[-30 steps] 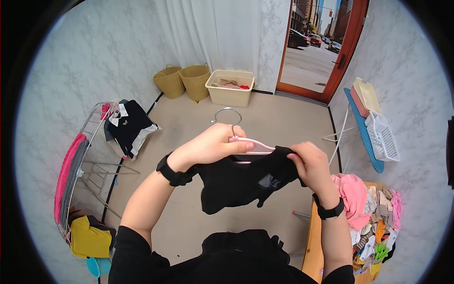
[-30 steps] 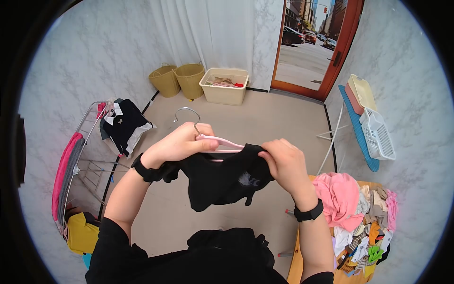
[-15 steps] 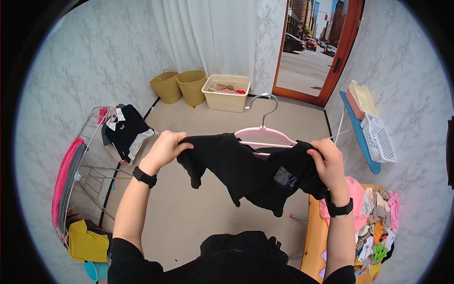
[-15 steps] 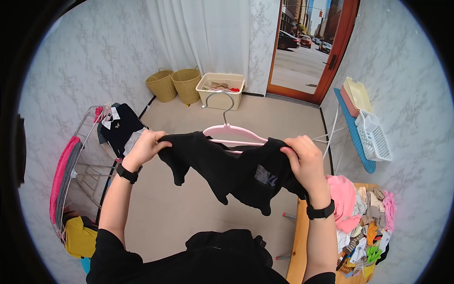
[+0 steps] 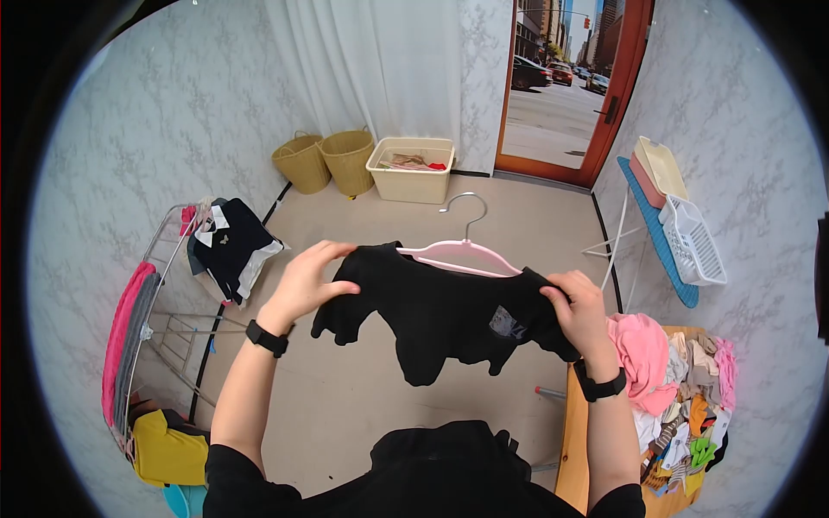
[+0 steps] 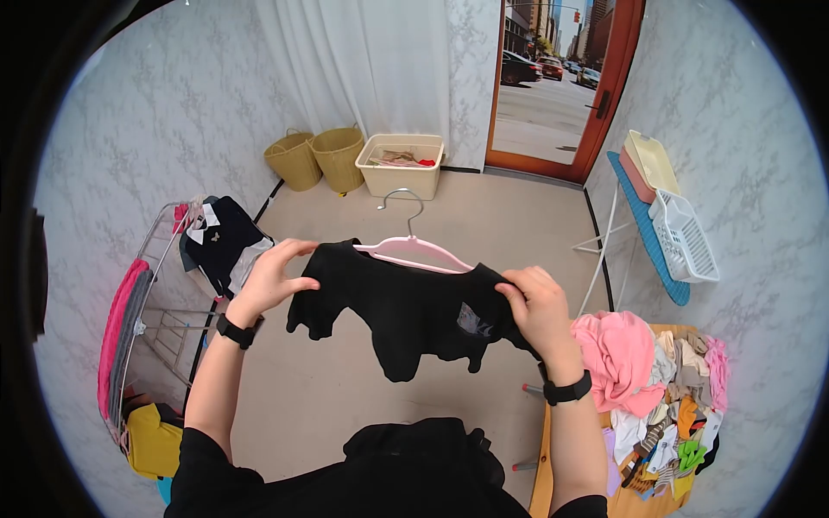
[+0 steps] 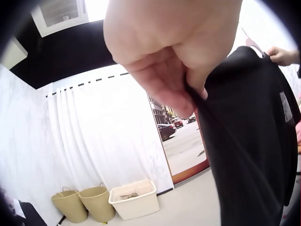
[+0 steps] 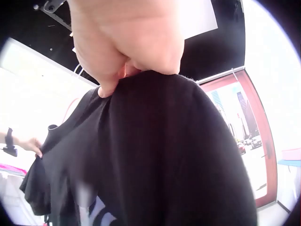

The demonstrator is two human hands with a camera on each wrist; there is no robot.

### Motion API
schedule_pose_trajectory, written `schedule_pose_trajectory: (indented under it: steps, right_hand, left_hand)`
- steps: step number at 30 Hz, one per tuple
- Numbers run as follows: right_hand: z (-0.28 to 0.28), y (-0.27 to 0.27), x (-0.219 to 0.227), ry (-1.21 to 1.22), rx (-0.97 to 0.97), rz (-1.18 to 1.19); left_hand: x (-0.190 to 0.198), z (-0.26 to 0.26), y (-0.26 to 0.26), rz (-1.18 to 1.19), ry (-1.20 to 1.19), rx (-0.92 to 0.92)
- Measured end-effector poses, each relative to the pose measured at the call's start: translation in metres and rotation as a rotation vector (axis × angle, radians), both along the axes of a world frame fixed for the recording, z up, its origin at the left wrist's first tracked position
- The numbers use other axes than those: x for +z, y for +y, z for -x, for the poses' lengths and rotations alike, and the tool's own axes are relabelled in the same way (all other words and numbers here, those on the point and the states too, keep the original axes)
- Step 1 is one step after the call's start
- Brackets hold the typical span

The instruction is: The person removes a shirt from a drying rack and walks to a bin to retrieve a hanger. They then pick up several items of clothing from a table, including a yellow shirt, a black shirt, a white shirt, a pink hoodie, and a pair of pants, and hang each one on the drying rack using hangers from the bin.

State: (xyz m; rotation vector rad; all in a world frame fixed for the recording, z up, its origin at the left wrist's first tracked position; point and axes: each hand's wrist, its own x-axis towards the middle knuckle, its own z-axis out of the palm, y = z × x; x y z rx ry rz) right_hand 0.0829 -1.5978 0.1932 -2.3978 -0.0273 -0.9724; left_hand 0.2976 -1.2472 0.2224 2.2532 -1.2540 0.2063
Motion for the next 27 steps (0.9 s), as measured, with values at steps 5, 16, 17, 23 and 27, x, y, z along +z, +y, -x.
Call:
schedule_pose_trajectory:
  steps: [5, 16, 17, 23, 27]
  right_hand:
    - [-0.012, 0.034, -0.012, 0.003, 0.016, 0.029]
    - [0.042, -0.016, -0.043, 0.069, -0.089, -0.263]
    - [0.047, -0.020, -0.047, 0.179, -0.090, -0.325]
    - [0.044, -0.012, -0.052, 0.246, -0.099, -0.355]
    - [0.038, -0.019, -0.080, 0.290, -0.136, -0.259]
  left_hand:
    - [0.016, 0.038, -0.070, -0.051, 0.160, -0.281]
    - [-0.004, 0.052, -0.106, 0.211, 0.437, -0.238]
    - [-0.003, 0.052, -0.108, 0.214, 0.432, -0.232]
    - [-0.010, 0.055, -0.110, 0.197, 0.332, -0.211]
    - [-0.013, 0.061, -0.097, 0.224, 0.359, -0.139]
